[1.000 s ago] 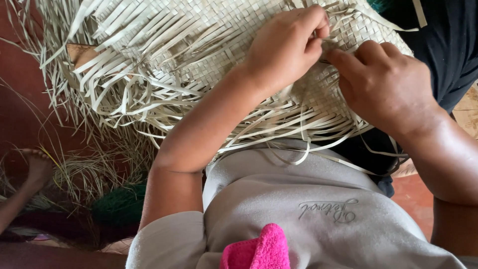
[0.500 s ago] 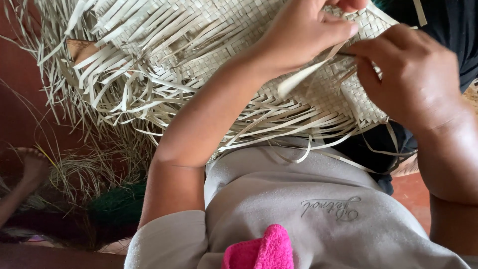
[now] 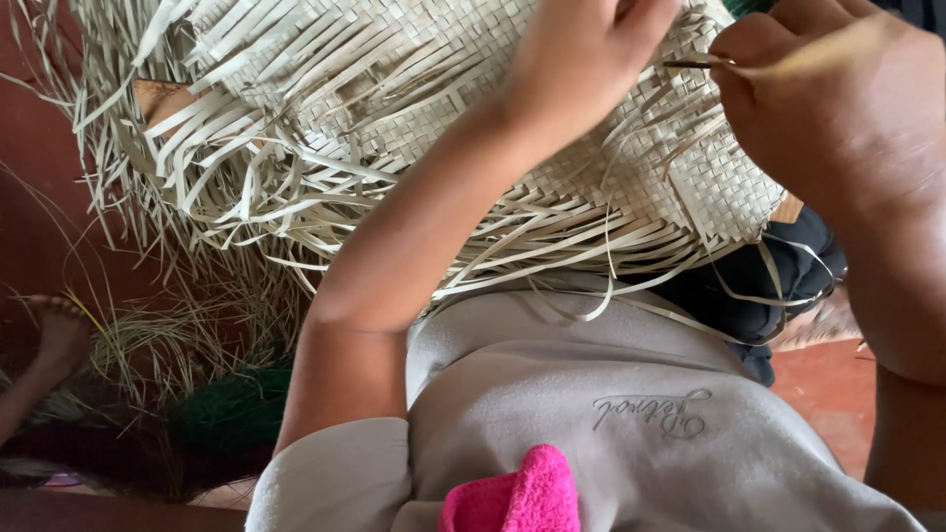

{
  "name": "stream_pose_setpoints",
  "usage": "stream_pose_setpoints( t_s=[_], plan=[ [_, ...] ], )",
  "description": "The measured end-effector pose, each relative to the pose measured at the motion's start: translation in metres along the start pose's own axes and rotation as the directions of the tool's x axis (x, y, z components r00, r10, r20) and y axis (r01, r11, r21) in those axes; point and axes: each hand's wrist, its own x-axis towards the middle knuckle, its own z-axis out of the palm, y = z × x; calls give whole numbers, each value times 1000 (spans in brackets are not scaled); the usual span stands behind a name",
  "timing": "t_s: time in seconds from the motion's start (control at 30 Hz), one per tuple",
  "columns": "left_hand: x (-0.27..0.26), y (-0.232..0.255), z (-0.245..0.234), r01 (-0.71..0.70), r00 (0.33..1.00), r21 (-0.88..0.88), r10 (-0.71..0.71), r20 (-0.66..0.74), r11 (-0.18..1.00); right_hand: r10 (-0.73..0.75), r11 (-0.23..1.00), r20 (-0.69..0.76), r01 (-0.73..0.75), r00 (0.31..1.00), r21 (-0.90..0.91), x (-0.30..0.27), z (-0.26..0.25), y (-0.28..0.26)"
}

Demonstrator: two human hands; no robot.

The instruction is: Weaving dried leaf strands into a mat or bag using a small metal tool to lift and tuck strands.

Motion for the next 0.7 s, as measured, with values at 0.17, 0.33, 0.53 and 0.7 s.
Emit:
stream_pose_setpoints(
  t_s=[0.17, 0.33, 0.53, 0.7],
  plan=[
    [-35, 26, -18, 74, 993, 130, -85, 77, 989, -63, 989, 130, 79, 989, -122, 9, -11, 2],
    [-61, 36, -9, 172, 949, 334, -247, 196, 927, -56, 998, 86, 58, 995, -27, 16, -19, -2],
    [-51, 42, -20, 164, 983, 282, -180, 32, 945, -173, 966, 53, 180, 983, -185, 31, -24, -2],
    [-45, 37, -26, 133, 991, 190, -136, 5, 973, -194, 928, 108, 218, 975, -302, 41, -34, -6]
  ],
)
